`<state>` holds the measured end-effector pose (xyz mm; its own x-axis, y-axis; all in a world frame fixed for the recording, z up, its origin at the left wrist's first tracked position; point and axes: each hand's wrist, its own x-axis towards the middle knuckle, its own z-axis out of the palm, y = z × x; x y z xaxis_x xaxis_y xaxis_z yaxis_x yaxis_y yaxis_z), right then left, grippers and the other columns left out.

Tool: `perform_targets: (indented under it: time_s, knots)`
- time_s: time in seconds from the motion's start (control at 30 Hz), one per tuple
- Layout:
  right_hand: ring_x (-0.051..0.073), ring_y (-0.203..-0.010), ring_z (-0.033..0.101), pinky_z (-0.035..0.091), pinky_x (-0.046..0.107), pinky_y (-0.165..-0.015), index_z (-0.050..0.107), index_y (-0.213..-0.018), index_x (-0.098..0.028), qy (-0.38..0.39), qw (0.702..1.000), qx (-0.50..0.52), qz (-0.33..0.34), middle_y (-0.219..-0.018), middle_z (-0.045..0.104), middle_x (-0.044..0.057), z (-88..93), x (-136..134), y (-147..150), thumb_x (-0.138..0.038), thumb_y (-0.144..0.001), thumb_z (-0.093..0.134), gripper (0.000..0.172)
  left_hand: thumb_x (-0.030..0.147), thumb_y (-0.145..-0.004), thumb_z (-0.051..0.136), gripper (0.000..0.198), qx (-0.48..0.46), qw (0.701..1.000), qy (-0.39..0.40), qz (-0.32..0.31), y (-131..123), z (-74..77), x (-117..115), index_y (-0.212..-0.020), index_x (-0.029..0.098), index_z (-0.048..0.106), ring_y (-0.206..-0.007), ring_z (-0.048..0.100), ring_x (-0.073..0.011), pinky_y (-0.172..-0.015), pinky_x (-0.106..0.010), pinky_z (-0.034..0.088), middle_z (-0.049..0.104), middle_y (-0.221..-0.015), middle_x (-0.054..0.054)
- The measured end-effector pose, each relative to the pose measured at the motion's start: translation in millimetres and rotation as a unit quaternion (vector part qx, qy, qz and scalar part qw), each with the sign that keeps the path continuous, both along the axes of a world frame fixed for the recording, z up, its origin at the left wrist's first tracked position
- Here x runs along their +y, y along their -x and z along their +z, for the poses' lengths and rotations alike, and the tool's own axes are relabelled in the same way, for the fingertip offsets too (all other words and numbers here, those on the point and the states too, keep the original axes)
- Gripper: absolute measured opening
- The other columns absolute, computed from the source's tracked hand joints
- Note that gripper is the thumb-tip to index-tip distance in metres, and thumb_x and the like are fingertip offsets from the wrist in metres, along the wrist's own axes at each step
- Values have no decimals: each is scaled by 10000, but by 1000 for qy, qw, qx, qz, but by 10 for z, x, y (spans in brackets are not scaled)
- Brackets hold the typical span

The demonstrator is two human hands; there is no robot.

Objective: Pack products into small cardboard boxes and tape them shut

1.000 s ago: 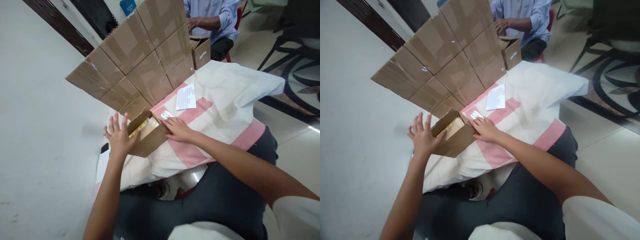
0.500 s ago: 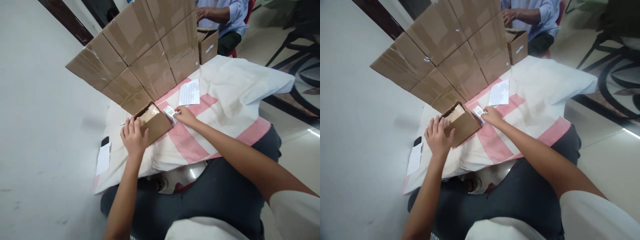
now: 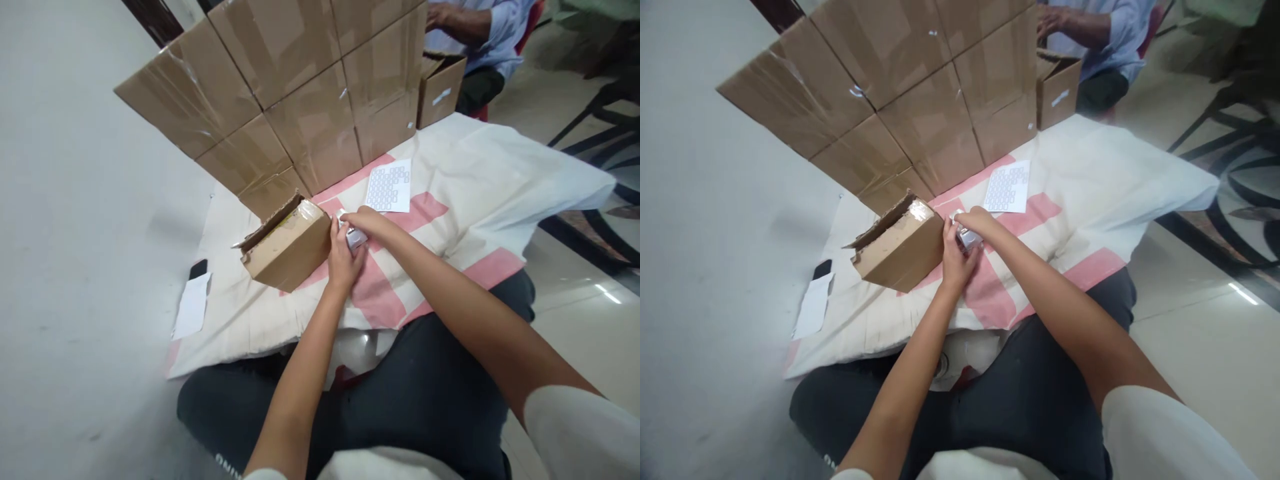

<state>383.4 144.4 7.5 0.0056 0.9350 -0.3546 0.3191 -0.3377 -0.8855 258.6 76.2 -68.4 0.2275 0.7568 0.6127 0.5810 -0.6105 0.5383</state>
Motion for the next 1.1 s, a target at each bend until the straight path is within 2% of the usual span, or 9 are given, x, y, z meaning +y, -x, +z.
perform_targets:
  time_s: [0.1, 0.27, 0.4, 0.6, 0.77, 0.83, 0.93, 1.1]
  knots:
    - [208, -547, 586, 401, 289, -527, 619, -813, -154, 26, 1000, -7, -1, -578, 593, 51, 17, -29, 9, -327, -771, 702, 196, 368, -951, 630, 731, 12, 1000, -3, 7, 7, -4, 6, -1543, 254, 216, -1576, 195, -292, -1221, -484, 374, 124, -1693, -171]
    - [150, -483, 504, 370, 258, -473, 600, -772, -172, 6, 1000, 13, -15, -556, 549, 19, -63, -93, -84, -320, -791, 669, 164, 389, -951, 621, 699, 16, 999, 27, 9, 5, -3, 40, -1530, 235, 261, -1563, 233, -290, -1267, -496, 279, 234, -1662, -174]
    - [132, -417, 453, 333, 256, -427, 600, -741, -165, 11, 999, 43, -19, -504, 505, 3, -74, -147, -180, -333, -837, 619, 194, 380, -940, 636, 710, 10, 999, 39, 7, 5, 0, 52, -1523, 217, 266, -1564, 226, -301, -1261, -498, 282, 233, -1657, -192]
    - [110, -373, 386, 295, 260, -405, 624, -796, -146, 29, 997, 69, -21, -488, 481, -7, 23, -230, -265, -359, -875, 598, 229, 318, -905, 685, 769, 8, 999, 46, 20, 4, 9, 46, -1525, 200, 245, -1549, 265, -291, -1258, -475, 292, 290, -1621, -208]
    - [103, -357, 363, 256, 260, -392, 631, -776, -146, 29, 997, 74, -26, -485, 476, -7, 48, -213, -248, -366, -871, 600, 242, 299, -877, 703, 669, 21, 995, 87, 50, -29, 30, 46, -1455, 219, 375, -1556, 243, -321, -1213, -486, 367, 172, -1679, -182]
    - [103, -356, 367, 260, 265, -399, 632, -764, -145, 28, 996, 76, -24, -486, 475, -6, 42, -195, -225, -366, -867, 607, 244, 293, -864, 715, 649, 37, 991, 106, 70, -46, 38, 50, -1434, 228, 413, -1569, 196, -336, -1214, -509, 357, 116, -1697, -166]
    - [102, -361, 354, 271, 272, -414, 635, -753, -145, 28, 997, 73, -23, -475, 453, -14, 11, -165, -180, -366, -858, 614, 246, 282, -850, 726, 709, 47, 986, 126, 94, -60, 40, 59, -1471, 232, 389, -1581, 139, -346, -1230, -542, 313, 81, -1702, -164]
    - [112, -385, 339, 262, 273, -423, 641, -769, -144, 28, 997, 68, -30, -450, 404, -30, -24, -143, -121, -342, -848, 607, 215, 323, -847, 737, 819, 43, 984, 140, 101, -53, 35, 74, -1545, 294, 310, -1579, 141, -355, -1206, -560, 341, 57, -1714, -126]
